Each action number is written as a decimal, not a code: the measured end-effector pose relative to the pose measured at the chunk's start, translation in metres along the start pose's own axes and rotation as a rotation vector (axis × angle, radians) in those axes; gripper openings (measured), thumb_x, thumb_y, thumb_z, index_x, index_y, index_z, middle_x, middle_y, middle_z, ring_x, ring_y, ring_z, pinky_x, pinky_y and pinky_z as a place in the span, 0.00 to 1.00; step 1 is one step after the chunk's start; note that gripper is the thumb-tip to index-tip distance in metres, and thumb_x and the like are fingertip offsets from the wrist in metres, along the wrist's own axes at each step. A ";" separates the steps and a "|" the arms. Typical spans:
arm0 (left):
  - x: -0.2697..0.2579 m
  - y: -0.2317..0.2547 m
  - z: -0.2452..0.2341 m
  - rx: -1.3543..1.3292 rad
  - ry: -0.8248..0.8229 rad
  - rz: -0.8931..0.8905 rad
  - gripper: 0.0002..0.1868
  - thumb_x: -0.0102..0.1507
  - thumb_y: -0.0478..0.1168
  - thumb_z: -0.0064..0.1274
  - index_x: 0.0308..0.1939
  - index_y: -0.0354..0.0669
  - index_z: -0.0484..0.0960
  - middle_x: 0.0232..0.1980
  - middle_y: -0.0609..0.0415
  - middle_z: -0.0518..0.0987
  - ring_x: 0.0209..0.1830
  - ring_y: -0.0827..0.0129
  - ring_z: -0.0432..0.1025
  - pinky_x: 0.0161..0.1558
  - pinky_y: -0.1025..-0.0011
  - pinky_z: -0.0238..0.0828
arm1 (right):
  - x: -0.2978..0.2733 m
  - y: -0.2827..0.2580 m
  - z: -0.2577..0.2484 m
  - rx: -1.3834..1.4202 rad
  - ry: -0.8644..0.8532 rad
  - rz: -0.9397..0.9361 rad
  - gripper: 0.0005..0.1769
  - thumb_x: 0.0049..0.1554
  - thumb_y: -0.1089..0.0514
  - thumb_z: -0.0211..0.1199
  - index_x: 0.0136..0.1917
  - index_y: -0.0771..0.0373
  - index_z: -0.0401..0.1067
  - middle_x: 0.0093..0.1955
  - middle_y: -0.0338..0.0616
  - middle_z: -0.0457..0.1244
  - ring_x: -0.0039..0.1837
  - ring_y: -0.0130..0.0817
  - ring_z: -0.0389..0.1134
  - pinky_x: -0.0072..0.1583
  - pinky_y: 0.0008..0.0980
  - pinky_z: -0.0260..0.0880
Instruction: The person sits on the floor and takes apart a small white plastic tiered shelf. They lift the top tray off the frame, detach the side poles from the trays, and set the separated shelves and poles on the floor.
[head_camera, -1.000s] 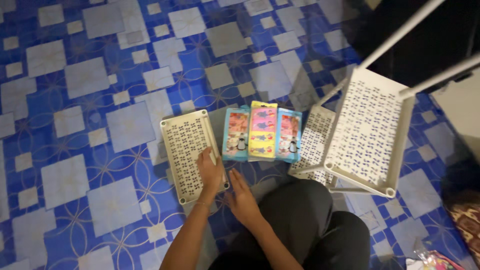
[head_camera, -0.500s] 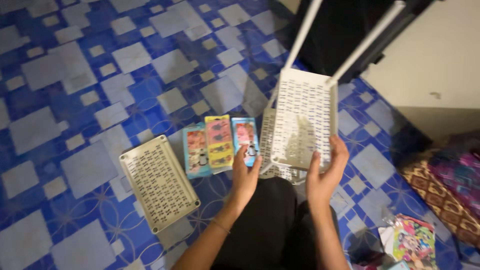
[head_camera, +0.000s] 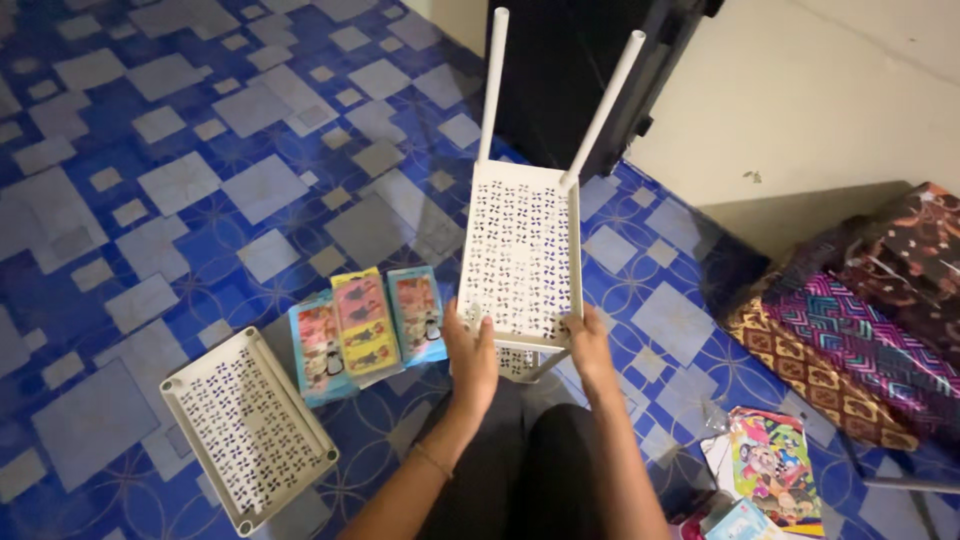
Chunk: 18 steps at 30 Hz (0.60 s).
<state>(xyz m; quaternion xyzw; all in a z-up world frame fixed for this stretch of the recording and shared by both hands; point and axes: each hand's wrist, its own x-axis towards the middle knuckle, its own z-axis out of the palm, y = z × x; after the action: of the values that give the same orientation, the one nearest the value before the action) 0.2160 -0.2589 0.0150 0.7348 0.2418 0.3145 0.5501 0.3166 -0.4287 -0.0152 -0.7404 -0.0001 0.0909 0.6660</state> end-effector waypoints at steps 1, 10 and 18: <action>0.006 -0.004 0.004 -0.016 0.000 -0.027 0.35 0.65 0.42 0.54 0.73 0.31 0.60 0.70 0.33 0.66 0.71 0.45 0.61 0.73 0.57 0.52 | -0.003 0.003 0.001 0.042 0.017 0.004 0.24 0.62 0.60 0.51 0.70 0.66 0.67 0.58 0.49 0.70 0.57 0.36 0.69 0.60 0.34 0.67; 0.088 -0.009 0.040 -0.200 -0.110 -0.013 0.51 0.62 0.47 0.61 0.78 0.30 0.47 0.79 0.32 0.56 0.80 0.47 0.53 0.76 0.61 0.46 | -0.057 -0.012 0.050 0.389 0.140 0.034 0.33 0.61 0.51 0.58 0.75 0.65 0.57 0.65 0.56 0.66 0.64 0.42 0.67 0.64 0.39 0.66; 0.067 0.015 0.041 0.184 -0.051 0.185 0.54 0.60 0.43 0.62 0.79 0.27 0.43 0.81 0.26 0.47 0.83 0.36 0.41 0.78 0.49 0.36 | -0.055 -0.006 0.043 0.201 -0.014 0.036 0.28 0.58 0.57 0.63 0.70 0.60 0.63 0.67 0.49 0.65 0.70 0.39 0.65 0.70 0.36 0.64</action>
<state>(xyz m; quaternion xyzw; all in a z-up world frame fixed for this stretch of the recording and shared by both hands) 0.2914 -0.2429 0.0343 0.8090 0.1867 0.3216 0.4552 0.2578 -0.3920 -0.0059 -0.6692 0.0174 0.1075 0.7351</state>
